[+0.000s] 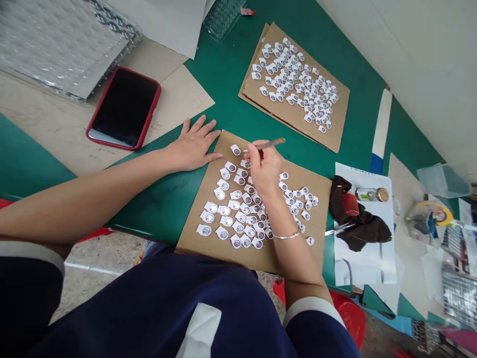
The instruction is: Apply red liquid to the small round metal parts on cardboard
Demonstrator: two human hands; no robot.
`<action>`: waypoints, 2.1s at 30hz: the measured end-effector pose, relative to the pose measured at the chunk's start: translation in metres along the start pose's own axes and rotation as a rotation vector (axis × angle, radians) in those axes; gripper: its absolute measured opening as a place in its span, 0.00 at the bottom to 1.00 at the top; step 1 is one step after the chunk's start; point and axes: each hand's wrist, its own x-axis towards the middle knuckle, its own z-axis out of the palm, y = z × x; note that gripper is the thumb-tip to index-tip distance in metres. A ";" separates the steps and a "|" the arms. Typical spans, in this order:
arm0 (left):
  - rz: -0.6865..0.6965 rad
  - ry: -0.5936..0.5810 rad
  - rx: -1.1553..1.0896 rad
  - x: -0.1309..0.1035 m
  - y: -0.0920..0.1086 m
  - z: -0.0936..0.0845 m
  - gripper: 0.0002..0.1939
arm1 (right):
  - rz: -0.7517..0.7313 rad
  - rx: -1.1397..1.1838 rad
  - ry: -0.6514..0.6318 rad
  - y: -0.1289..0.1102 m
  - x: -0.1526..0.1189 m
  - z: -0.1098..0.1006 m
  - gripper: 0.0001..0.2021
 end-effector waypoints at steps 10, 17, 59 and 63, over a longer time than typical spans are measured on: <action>-0.008 -0.019 0.020 0.000 0.001 0.000 0.35 | 0.004 0.094 -0.003 -0.013 -0.064 -0.001 0.04; -0.011 -0.004 0.012 0.000 0.000 0.002 0.34 | -0.066 0.063 -0.053 -0.006 -0.060 0.004 0.04; -0.011 -0.021 -0.075 0.001 0.001 0.001 0.35 | -0.147 -0.099 -0.156 -0.013 -0.079 -0.005 0.02; -0.009 -0.016 -0.091 0.001 0.001 0.002 0.35 | -0.119 -0.095 -0.144 -0.014 -0.077 -0.001 0.02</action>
